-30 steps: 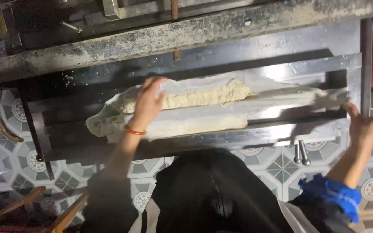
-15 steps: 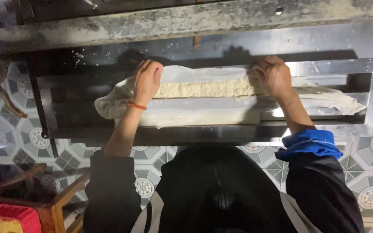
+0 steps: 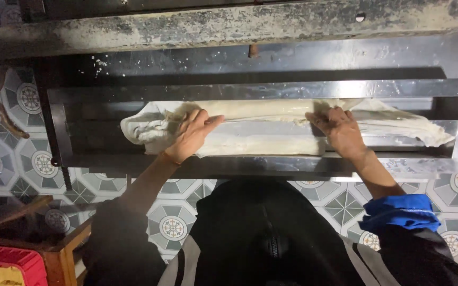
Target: Manually wrapping and unwrapping long tofu strips in cloth using a metal production mold.
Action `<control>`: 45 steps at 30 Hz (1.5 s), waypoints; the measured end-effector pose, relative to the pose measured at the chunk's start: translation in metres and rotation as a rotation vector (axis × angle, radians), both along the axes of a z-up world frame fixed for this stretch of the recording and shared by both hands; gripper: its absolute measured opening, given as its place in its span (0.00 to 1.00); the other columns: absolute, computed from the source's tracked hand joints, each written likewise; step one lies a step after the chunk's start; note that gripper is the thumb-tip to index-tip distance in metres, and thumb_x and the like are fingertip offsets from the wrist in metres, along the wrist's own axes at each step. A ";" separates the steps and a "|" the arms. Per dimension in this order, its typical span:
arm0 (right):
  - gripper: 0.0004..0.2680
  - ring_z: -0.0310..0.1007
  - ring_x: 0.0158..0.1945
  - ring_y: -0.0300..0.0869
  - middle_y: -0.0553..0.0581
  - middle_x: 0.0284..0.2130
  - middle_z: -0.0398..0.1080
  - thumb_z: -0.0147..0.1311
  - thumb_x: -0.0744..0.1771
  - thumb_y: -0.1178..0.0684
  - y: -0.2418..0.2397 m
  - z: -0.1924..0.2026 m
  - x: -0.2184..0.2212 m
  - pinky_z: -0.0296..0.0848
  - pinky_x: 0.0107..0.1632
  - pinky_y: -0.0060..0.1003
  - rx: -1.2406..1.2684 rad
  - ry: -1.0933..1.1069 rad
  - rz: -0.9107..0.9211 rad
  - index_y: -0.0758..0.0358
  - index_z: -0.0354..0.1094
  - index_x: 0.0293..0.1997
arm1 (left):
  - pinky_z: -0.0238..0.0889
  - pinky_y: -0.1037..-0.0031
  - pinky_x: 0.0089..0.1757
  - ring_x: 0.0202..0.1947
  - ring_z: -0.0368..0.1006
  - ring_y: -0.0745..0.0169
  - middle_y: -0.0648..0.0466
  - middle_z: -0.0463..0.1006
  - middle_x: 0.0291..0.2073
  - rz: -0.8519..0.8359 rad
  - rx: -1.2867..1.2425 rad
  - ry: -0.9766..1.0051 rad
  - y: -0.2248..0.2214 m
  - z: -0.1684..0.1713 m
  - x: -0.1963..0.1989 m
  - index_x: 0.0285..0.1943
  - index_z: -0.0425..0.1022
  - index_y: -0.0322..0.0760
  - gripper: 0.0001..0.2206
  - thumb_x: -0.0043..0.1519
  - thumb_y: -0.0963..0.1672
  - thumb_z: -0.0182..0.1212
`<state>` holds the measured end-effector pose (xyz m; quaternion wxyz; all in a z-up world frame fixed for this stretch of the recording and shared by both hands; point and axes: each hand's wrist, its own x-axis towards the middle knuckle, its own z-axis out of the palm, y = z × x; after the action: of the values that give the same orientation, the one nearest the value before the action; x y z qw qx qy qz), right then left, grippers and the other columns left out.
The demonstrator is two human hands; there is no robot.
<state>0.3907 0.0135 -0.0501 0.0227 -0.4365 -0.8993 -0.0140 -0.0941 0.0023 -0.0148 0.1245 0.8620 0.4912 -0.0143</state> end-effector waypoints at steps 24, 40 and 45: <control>0.04 0.76 0.45 0.43 0.55 0.42 0.78 0.68 0.66 0.55 -0.025 0.039 0.067 0.80 0.52 0.38 -0.253 0.171 -0.147 0.61 0.78 0.39 | 0.68 0.62 0.43 0.39 0.72 0.50 0.48 0.76 0.37 0.212 0.117 -0.450 -0.045 0.023 -0.129 0.45 0.76 0.31 0.17 0.69 0.50 0.50; 0.04 0.76 0.42 0.44 0.52 0.43 0.79 0.64 0.75 0.52 0.068 -0.035 0.110 0.71 0.45 0.37 0.107 0.105 -0.401 0.55 0.78 0.46 | 0.63 0.61 0.42 0.42 0.77 0.46 0.53 0.80 0.44 0.588 -0.194 -0.540 0.021 0.005 -0.118 0.49 0.69 0.46 0.07 0.64 0.46 0.51; 0.22 0.70 0.61 0.61 0.69 0.59 0.72 0.37 0.57 0.75 0.038 -0.001 -0.090 0.70 0.57 0.49 -0.129 0.680 -0.341 0.73 0.69 0.53 | 0.62 0.56 0.38 0.32 0.75 0.40 0.52 0.80 0.30 0.714 0.053 -0.566 0.035 -0.041 -0.115 0.41 0.72 0.44 0.08 0.64 0.49 0.60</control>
<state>0.3011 0.0512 -0.0514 0.2895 -0.5599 -0.7541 0.1846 -0.2093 0.0377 -0.0561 0.2287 0.6114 0.7047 0.2781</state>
